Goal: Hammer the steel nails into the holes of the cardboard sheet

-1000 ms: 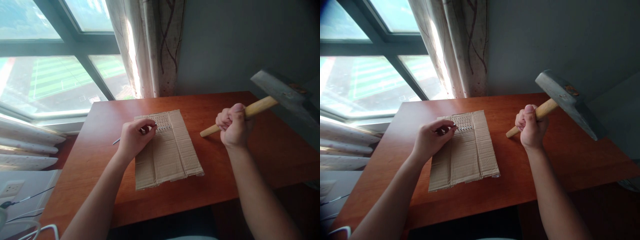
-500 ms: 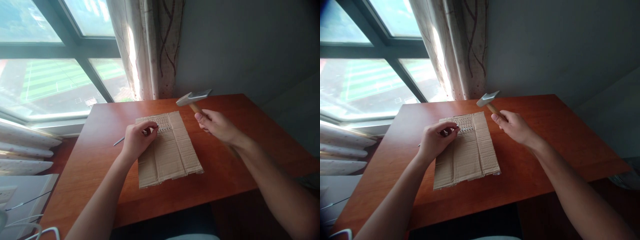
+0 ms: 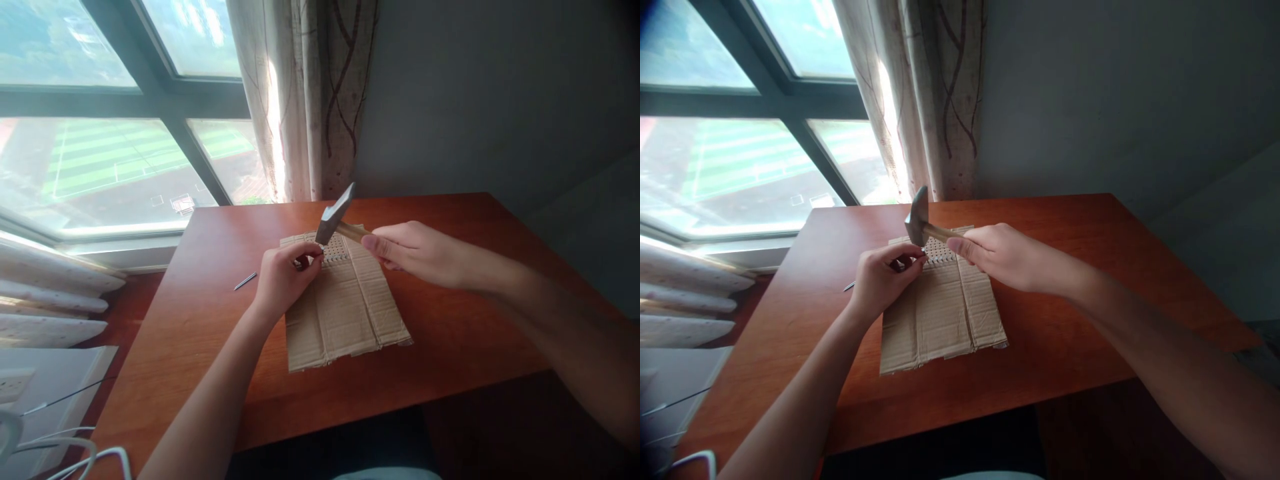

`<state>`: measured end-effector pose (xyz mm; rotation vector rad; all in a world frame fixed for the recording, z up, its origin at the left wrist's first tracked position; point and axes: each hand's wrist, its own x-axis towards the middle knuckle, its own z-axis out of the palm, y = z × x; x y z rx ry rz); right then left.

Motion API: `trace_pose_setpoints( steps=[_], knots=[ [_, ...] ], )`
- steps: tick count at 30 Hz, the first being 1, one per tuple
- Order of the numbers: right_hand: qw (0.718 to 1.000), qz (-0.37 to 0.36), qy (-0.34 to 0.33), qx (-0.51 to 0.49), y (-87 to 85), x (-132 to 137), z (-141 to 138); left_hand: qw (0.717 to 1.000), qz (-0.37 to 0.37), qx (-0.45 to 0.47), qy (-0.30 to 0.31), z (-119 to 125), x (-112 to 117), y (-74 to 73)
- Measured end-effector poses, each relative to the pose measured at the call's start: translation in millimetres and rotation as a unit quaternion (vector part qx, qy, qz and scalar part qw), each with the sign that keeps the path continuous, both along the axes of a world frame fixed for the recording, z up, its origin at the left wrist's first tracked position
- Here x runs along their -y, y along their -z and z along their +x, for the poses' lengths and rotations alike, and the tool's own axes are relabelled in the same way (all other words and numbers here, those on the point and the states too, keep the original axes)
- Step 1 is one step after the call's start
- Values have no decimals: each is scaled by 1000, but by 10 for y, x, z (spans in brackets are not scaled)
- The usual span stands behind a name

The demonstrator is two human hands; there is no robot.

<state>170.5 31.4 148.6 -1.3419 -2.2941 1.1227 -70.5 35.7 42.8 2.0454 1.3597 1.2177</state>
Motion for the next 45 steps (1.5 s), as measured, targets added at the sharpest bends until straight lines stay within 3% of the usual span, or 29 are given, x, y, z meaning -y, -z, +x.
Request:
trace_pose_setpoints(
  steps=[3,8,29,37,45],
  knots=[
    [999,-3,5,45,9,-1,-22,1000,-4,-2,-1,0,2,3],
    [1000,23,4,17,23,19,-17,1000,-4,-6,-1,-2,11,-1],
    [998,-1,26,49,125,18,-91,999,-13,-31,23,-26,-3,-6],
    [999,-7,22,30,115,36,-54,987,21,-159,-10,-113,28,-74],
    [999,-13,30,28,184,32,-72,985,37,-166,12,-137,-9,-7]
  ],
)
